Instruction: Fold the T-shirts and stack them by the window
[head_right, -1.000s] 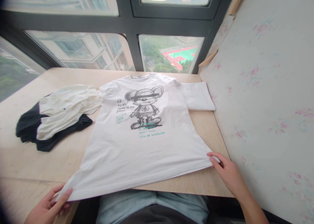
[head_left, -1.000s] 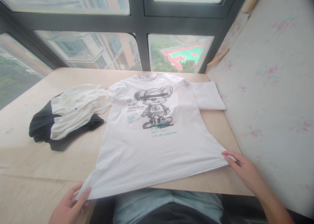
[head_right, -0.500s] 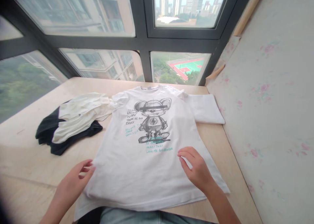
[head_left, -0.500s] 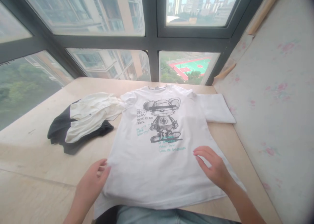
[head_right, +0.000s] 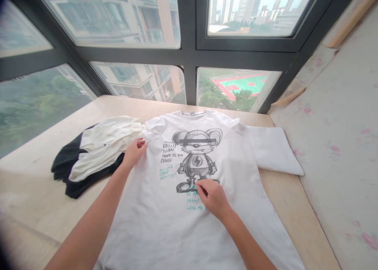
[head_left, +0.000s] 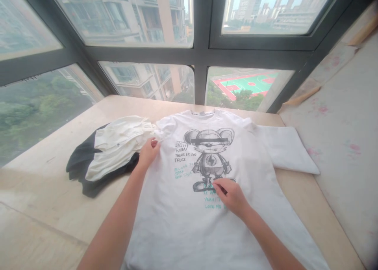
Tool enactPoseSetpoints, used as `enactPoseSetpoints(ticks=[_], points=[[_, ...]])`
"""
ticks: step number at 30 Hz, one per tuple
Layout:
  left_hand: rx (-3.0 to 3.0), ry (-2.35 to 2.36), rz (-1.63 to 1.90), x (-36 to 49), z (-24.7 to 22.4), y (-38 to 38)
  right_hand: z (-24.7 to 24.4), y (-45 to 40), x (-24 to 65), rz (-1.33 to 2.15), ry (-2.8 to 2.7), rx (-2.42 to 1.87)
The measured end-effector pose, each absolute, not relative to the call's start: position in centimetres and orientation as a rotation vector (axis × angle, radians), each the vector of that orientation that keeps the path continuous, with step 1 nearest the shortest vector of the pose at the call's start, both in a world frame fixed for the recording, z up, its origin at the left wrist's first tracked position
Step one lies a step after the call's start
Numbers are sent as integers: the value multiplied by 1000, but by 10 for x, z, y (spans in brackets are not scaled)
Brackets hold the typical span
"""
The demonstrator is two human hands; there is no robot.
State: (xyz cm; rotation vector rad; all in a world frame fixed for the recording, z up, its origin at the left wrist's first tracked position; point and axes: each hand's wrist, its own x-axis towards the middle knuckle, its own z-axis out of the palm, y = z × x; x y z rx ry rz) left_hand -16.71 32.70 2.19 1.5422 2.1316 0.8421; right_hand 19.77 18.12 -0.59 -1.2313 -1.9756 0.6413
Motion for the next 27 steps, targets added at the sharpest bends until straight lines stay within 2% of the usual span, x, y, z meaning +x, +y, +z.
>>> enactPoseSetpoints(ticks=[5,12,20,27], points=[[1493,2128,942,-181,26,375,-7,180,198,645,-1994,-1221],[1189,2025,979,-182,31,402,-9,179,199,693,-1992,-1224],[1070,1756,1021,-176,42,402,-9,180,200,680,-1992,-1193],[1088,1917,1159,-210,58,386,-6,181,201,677,-1989,-1205]])
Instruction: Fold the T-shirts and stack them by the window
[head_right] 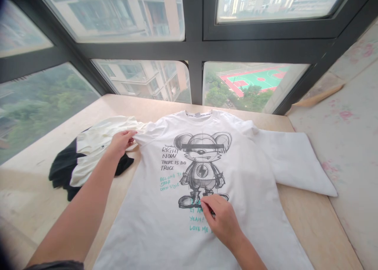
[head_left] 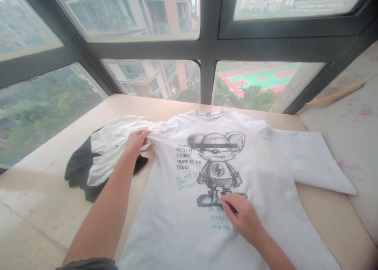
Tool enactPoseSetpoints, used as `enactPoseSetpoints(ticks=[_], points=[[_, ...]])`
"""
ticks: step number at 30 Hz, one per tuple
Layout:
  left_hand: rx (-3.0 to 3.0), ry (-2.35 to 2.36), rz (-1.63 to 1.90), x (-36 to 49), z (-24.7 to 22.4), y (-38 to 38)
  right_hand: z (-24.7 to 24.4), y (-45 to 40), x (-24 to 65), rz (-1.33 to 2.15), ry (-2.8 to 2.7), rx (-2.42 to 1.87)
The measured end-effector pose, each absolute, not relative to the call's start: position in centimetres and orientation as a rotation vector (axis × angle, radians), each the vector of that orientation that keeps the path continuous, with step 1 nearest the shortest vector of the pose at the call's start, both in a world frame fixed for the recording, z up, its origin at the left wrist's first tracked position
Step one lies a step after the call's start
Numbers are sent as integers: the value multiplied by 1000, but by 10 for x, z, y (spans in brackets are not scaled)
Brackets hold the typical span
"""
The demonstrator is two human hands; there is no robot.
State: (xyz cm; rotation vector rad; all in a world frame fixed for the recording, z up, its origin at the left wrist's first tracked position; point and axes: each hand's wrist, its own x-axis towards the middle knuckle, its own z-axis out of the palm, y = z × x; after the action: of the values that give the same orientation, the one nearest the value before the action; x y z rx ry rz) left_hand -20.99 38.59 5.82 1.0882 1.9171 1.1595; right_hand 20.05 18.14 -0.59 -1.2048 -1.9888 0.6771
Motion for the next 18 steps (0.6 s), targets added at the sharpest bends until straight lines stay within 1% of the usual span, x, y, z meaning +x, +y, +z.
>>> enactPoseSetpoints(ticks=[3,8,10,13,18], points=[[1142,2016,1125,-216,55,369,-6,181,200,688,-1981,-1208],[1285,2090,809,-218,45,341,-3,179,199,728,-1970,-1242],[1332,2136,747,-219,45,341,-3,178,199,723,-1969,-1255],[1388,2153,761,-216,49,358,-5,178,199,700,-1974,-1246],[1340,2028,856,-199,47,411,-7,178,199,701,-1976,-1244]])
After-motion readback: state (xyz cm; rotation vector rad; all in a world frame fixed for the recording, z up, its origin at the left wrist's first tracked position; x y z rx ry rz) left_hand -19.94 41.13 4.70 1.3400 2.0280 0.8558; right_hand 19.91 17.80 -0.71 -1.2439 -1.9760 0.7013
